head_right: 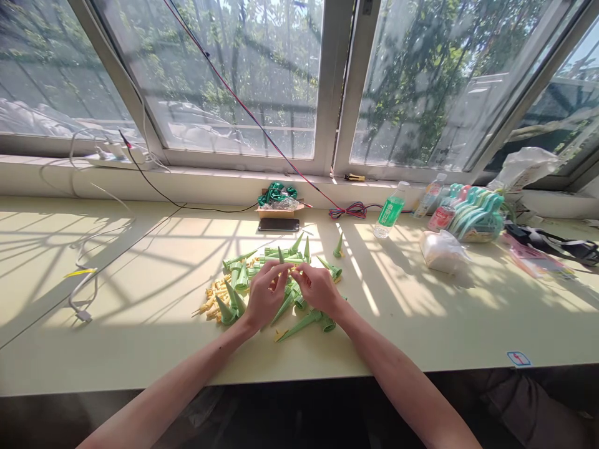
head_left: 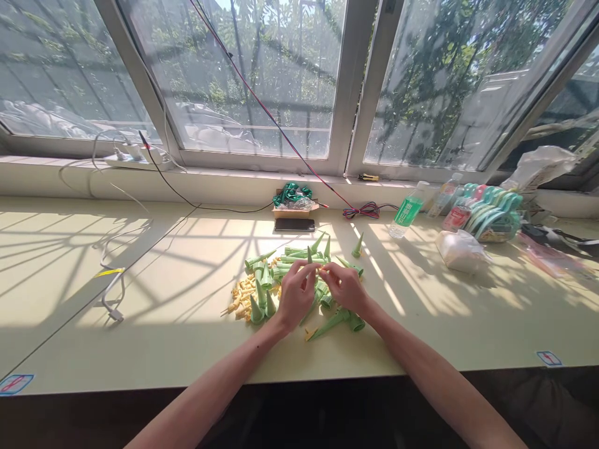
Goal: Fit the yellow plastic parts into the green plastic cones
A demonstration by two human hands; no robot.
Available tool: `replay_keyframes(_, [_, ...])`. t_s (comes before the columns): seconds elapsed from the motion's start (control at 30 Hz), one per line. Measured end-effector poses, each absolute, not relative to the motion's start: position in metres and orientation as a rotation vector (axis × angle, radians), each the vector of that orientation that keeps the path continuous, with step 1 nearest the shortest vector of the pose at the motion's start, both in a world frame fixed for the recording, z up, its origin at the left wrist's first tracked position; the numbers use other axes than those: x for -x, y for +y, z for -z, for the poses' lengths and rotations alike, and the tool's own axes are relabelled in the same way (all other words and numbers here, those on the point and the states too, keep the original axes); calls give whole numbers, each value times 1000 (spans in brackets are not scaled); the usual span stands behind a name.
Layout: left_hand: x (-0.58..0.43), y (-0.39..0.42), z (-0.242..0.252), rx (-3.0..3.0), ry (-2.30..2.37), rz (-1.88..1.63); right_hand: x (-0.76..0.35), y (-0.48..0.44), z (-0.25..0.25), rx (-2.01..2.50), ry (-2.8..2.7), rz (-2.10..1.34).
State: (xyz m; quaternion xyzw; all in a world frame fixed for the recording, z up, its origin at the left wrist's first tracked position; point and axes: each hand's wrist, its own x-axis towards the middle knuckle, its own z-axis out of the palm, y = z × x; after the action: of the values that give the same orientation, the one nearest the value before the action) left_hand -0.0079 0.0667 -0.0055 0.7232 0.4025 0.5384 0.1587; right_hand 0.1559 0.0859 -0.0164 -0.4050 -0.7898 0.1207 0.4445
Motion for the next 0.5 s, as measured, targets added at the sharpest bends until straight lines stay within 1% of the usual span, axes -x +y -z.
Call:
replay_keyframes(0.27, [8, 66, 5, -2079, 1136, -1514, -155, 88, 16, 1017, -1961, -240])
replay_keyframes(0.5, [8, 67, 5, -2060, 1139, -1519, -155, 85, 14, 1013, -1938, -377])
